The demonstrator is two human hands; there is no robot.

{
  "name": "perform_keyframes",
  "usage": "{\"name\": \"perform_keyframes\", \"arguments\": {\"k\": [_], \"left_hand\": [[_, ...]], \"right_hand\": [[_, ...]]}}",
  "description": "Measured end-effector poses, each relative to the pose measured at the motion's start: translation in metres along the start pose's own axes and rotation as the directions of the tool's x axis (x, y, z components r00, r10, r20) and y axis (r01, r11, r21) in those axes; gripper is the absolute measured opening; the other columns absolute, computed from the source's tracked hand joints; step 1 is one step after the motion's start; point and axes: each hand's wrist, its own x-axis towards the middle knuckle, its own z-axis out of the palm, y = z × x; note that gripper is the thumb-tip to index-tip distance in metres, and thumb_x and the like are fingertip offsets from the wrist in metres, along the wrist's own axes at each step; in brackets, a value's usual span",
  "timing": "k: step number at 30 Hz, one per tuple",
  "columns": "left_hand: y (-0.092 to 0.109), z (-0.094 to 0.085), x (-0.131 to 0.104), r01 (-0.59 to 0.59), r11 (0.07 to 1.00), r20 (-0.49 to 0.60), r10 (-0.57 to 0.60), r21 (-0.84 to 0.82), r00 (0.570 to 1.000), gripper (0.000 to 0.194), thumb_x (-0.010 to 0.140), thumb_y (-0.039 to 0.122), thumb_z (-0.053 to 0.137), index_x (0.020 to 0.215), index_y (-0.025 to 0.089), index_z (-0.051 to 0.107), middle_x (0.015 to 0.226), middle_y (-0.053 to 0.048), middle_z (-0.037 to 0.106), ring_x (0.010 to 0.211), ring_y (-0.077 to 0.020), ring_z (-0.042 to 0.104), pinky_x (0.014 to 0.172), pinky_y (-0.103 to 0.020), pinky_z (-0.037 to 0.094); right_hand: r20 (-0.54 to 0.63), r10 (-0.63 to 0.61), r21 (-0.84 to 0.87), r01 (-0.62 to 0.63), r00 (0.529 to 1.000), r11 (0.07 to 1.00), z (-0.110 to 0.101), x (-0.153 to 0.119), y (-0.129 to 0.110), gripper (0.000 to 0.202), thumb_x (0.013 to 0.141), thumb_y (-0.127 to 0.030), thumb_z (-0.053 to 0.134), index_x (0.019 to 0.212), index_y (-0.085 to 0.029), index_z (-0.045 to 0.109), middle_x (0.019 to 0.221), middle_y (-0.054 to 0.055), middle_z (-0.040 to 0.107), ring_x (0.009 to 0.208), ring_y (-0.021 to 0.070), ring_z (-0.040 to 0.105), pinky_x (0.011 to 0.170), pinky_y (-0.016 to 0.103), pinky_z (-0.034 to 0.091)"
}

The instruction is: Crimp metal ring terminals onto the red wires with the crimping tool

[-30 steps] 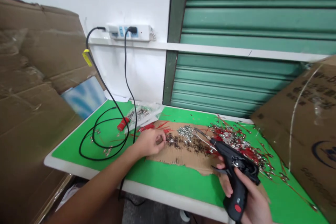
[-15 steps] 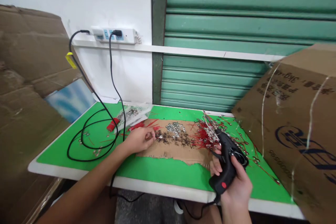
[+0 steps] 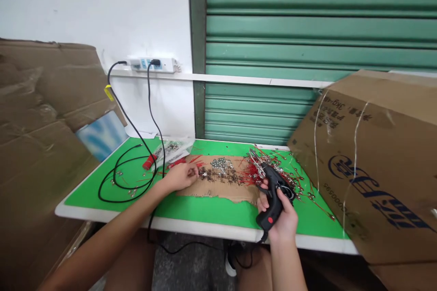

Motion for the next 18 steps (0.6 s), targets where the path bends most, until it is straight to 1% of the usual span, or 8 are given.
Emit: {"name": "perform_keyframes", "arguments": {"k": [3, 6, 8, 10, 12, 14, 15, 18], "left_hand": [[0.001, 0.0, -0.001, -0.006, 1.0, -0.021, 0.005, -0.028, 1.0, 0.015, 0.084, 0.025, 0.062, 0.09, 0.02, 0.076, 0.081, -0.003, 0.076, 0.078, -0.0201, 0.069, 0.064, -0.027, 0.04], [0.0, 0.002, -0.003, -0.003, 0.997, -0.053, -0.001, -0.075, 0.999, 0.014, 0.083, 0.023, 0.064, 0.088, 0.018, 0.076, 0.074, -0.003, 0.074, 0.071, -0.0183, 0.067, 0.06, -0.026, 0.037], [-0.001, 0.005, -0.004, 0.007, 0.99, -0.071, -0.017, -0.141, 0.997, 0.013, 0.083, 0.023, 0.065, 0.087, 0.016, 0.076, 0.073, -0.003, 0.073, 0.069, -0.017, 0.066, 0.06, -0.025, 0.038], [-0.001, 0.009, -0.005, 0.018, 0.975, -0.09, -0.039, -0.223, 0.995, 0.015, 0.084, 0.025, 0.065, 0.086, 0.015, 0.076, 0.074, -0.003, 0.073, 0.068, -0.0164, 0.065, 0.06, -0.024, 0.04], [0.004, 0.012, -0.004, 0.006, 0.958, -0.107, -0.038, -0.288, 0.994, 0.017, 0.085, 0.028, 0.066, 0.086, 0.015, 0.077, 0.077, -0.003, 0.075, 0.07, -0.0165, 0.066, 0.063, -0.024, 0.043], [0.016, 0.015, 0.0, -0.038, 0.945, -0.111, 0.002, -0.323, 0.994, 0.018, 0.085, 0.029, 0.066, 0.085, 0.016, 0.078, 0.082, -0.004, 0.077, 0.074, -0.0168, 0.068, 0.068, -0.025, 0.047], [0.026, 0.017, 0.004, -0.063, 0.94, -0.103, 0.03, -0.336, 0.994, 0.017, 0.084, 0.029, 0.067, 0.085, 0.016, 0.079, 0.084, -0.004, 0.078, 0.076, -0.017, 0.069, 0.07, -0.025, 0.048], [0.067, 0.027, 0.029, -0.111, 0.921, -0.036, 0.106, -0.373, 0.994, 0.017, 0.084, 0.028, 0.068, 0.088, 0.017, 0.08, 0.084, -0.004, 0.08, 0.076, -0.018, 0.071, 0.071, -0.026, 0.05]], "right_hand": [[-0.014, -0.002, 0.02, 0.002, 1.0, 1.0, 0.001, -0.001, 0.0, 0.032, 0.073, -0.034, 0.081, 0.1, -0.019, 0.071, 0.083, 0.003, 0.066, 0.049, 0.0095, 0.045, 0.041, 0.024, 0.046], [-0.017, -0.004, 0.038, 0.005, 1.0, 0.999, 0.002, -0.002, 0.0, 0.034, 0.071, -0.034, 0.083, 0.099, -0.017, 0.073, 0.079, 0.002, 0.065, 0.049, 0.0085, 0.045, 0.041, 0.022, 0.046], [-0.018, -0.008, 0.051, 0.009, 1.0, 0.999, 0.001, -0.003, 0.001, 0.033, 0.071, -0.034, 0.084, 0.098, -0.018, 0.073, 0.077, 0.001, 0.064, 0.05, 0.0082, 0.045, 0.041, 0.021, 0.045], [-0.02, -0.015, 0.065, 0.016, 1.0, 0.998, 0.001, -0.004, 0.0, 0.032, 0.072, -0.035, 0.083, 0.098, -0.019, 0.073, 0.08, 0.001, 0.065, 0.05, 0.0085, 0.044, 0.04, 0.022, 0.045], [-0.024, -0.017, 0.079, 0.019, 1.0, 0.997, 0.0, -0.005, 0.0, 0.031, 0.073, -0.035, 0.082, 0.099, -0.02, 0.073, 0.082, 0.001, 0.065, 0.05, 0.0089, 0.044, 0.04, 0.023, 0.046], [-0.024, -0.017, 0.086, 0.019, 1.0, 0.996, 0.0, -0.005, 0.0, 0.031, 0.074, -0.035, 0.081, 0.1, -0.02, 0.073, 0.082, 0.001, 0.064, 0.05, 0.0089, 0.044, 0.04, 0.023, 0.047], [-0.022, -0.022, 0.087, 0.024, 1.0, 0.996, -0.001, -0.005, 0.0, 0.031, 0.075, -0.034, 0.081, 0.101, -0.019, 0.073, 0.083, 0.002, 0.064, 0.05, 0.0087, 0.044, 0.041, 0.023, 0.047], [-0.012, -0.025, 0.085, 0.026, 1.0, 0.996, -0.001, -0.004, 0.0, 0.032, 0.075, -0.034, 0.081, 0.101, -0.017, 0.073, 0.083, 0.003, 0.063, 0.051, 0.0084, 0.046, 0.042, 0.022, 0.047]]}}
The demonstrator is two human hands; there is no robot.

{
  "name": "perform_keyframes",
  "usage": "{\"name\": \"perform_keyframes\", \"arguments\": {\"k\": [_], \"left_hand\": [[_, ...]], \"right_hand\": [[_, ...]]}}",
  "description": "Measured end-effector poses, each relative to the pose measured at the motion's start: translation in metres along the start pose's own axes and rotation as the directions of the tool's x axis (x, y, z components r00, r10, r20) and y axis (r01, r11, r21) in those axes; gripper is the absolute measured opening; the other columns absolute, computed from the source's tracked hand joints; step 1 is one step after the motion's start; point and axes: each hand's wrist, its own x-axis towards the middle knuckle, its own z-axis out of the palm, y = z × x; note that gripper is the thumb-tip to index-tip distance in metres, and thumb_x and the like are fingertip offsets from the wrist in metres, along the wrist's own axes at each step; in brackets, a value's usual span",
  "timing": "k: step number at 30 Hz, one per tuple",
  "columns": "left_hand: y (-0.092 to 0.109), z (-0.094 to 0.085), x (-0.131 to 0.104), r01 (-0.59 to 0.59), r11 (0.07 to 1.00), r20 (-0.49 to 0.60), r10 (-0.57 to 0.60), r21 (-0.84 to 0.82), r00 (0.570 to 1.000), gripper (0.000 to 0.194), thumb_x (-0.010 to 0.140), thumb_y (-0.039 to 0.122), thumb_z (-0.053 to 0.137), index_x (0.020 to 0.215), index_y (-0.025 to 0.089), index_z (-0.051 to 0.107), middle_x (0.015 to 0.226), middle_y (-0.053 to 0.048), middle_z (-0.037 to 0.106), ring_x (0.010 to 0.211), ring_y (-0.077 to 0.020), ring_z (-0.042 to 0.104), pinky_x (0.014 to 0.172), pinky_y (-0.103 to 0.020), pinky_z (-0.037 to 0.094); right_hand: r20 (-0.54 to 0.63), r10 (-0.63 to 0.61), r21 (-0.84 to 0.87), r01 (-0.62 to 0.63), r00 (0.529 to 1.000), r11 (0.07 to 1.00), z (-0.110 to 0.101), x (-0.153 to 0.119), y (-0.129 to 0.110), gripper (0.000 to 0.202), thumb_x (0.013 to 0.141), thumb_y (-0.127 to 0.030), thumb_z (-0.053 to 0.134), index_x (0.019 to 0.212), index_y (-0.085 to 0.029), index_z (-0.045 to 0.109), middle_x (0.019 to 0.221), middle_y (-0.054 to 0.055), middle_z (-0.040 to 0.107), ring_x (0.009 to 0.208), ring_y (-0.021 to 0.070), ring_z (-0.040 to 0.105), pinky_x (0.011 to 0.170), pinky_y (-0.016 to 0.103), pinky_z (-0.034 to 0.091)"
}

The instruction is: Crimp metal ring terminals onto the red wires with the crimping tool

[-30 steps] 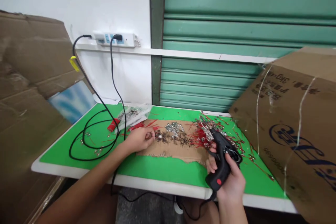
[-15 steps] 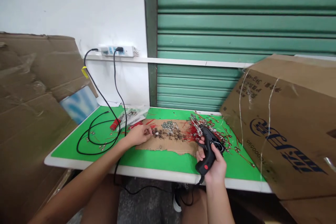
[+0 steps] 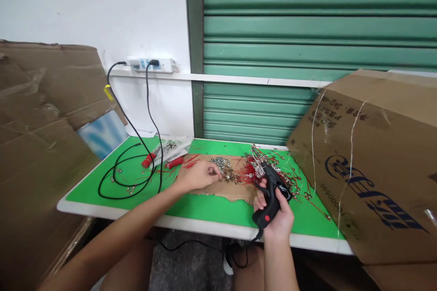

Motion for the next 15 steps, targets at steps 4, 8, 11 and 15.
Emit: {"name": "perform_keyframes", "arguments": {"k": [4, 8, 11, 15], "left_hand": [[0.039, 0.041, 0.046, -0.037, 0.996, 0.016, 0.038, -0.085, 0.999, 0.018, 0.087, 0.027, 0.067, 0.094, 0.017, 0.081, 0.1, -0.007, 0.082, 0.087, -0.0192, 0.073, 0.078, -0.027, 0.053], [0.042, 0.048, 0.061, 0.004, 0.995, -0.045, -0.009, -0.101, 0.999, 0.026, 0.089, 0.025, 0.063, 0.108, 0.014, 0.079, 0.102, -0.01, 0.081, 0.086, -0.021, 0.072, 0.079, -0.029, 0.055], [0.018, 0.023, 0.051, -0.01, 1.0, -0.128, 0.007, -0.022, 0.992, 0.031, 0.085, 0.013, 0.058, 0.109, 0.013, 0.078, 0.102, -0.009, 0.08, 0.085, -0.02, 0.071, 0.08, -0.028, 0.054], [-0.011, -0.009, 0.038, 0.033, 0.99, -0.1, -0.02, 0.133, 0.995, 0.041, 0.079, 0.01, 0.058, 0.115, 0.015, 0.077, 0.097, -0.006, 0.079, 0.082, -0.0198, 0.07, 0.082, -0.028, 0.055]], "right_hand": [[-0.009, -0.009, 0.015, 0.009, 1.0, 1.0, 0.0, 0.0, 0.001, 0.031, 0.076, -0.033, 0.081, 0.101, -0.017, 0.072, 0.084, 0.002, 0.063, 0.052, 0.0075, 0.046, 0.043, 0.02, 0.047], [0.01, -0.02, -0.027, 0.02, 1.0, 0.999, 0.001, 0.001, 0.001, 0.032, 0.075, -0.034, 0.081, 0.101, -0.02, 0.071, 0.086, 0.001, 0.064, 0.052, 0.0078, 0.045, 0.043, 0.021, 0.047], [0.002, 0.003, -0.034, -0.003, 1.0, 0.999, 0.001, 0.002, 0.001, 0.033, 0.072, -0.034, 0.083, 0.099, -0.018, 0.071, 0.086, 0.002, 0.064, 0.051, 0.0075, 0.044, 0.043, 0.021, 0.046], [-0.01, 0.0, -0.017, 0.0, 1.0, 1.0, 0.001, 0.002, 0.002, 0.024, 0.077, -0.033, 0.078, 0.097, -0.02, 0.071, 0.088, 0.003, 0.066, 0.05, 0.0094, 0.044, 0.041, 0.024, 0.046]]}}
